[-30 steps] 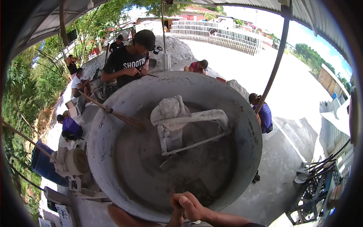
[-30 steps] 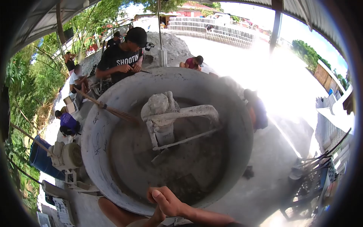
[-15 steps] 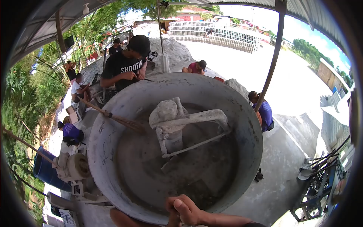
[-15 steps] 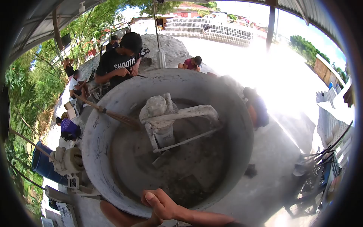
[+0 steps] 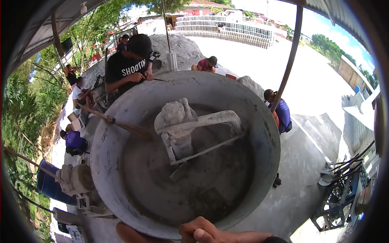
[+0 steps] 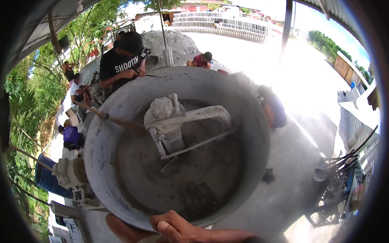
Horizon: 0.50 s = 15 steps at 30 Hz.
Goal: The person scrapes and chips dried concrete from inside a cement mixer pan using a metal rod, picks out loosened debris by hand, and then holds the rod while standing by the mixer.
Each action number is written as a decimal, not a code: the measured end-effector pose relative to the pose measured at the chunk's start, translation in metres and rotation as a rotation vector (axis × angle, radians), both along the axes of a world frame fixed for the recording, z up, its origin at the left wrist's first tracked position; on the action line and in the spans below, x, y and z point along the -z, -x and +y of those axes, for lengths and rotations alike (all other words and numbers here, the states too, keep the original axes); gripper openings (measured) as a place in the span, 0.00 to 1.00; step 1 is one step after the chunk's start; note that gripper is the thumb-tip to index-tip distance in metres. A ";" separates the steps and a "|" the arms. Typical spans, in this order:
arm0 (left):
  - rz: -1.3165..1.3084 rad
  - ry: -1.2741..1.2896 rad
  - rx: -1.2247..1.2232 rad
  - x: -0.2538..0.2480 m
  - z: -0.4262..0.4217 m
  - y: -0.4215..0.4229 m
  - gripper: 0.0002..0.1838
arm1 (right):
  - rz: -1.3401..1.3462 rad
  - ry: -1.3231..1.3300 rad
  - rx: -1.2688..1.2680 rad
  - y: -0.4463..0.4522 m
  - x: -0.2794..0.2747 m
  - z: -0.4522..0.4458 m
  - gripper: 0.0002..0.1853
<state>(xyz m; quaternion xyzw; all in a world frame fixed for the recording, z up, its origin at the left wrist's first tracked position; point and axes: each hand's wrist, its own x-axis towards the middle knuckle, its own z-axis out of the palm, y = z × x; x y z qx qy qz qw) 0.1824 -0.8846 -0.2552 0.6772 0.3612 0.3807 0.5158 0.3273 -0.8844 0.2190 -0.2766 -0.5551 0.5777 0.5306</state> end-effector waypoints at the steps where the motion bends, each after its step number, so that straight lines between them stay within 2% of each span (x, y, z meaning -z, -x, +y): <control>1: 0.005 -0.015 -0.008 0.008 -0.005 0.002 0.27 | 0.005 -0.014 0.019 0.002 0.007 -0.001 0.30; 3: 0.018 -0.046 -0.023 0.026 -0.020 0.011 0.27 | 0.010 -0.025 0.031 0.007 0.030 0.005 0.31; 5: 0.038 -0.090 -0.031 0.049 -0.033 0.037 0.27 | -0.027 0.119 0.178 0.011 0.059 0.020 0.32; 8: 0.059 -0.165 -0.027 0.065 -0.028 0.019 0.28 | -0.005 0.070 0.128 0.004 0.027 0.016 0.32; 9: 0.067 -0.183 -0.025 0.070 -0.030 0.018 0.28 | 0.017 0.028 0.018 -0.005 0.000 0.008 0.31; 11: 0.087 -0.203 -0.032 0.079 -0.046 0.023 0.28 | 0.044 0.019 0.108 0.010 -0.012 -0.005 0.33; 12: 0.094 -0.217 -0.040 0.082 -0.050 0.022 0.28 | 0.063 -0.004 0.196 0.014 -0.013 -0.009 0.36; 13: 0.099 -0.236 -0.048 0.086 -0.050 0.019 0.28 | -0.028 -0.087 0.027 0.006 0.002 -0.002 0.31; 14: 0.108 -0.256 -0.052 0.089 -0.050 0.018 0.28 | -0.027 -0.087 0.023 0.007 0.012 0.004 0.31; 15: 0.118 -0.275 -0.052 0.093 -0.050 0.017 0.28 | -0.048 -0.035 0.118 0.011 0.020 0.011 0.32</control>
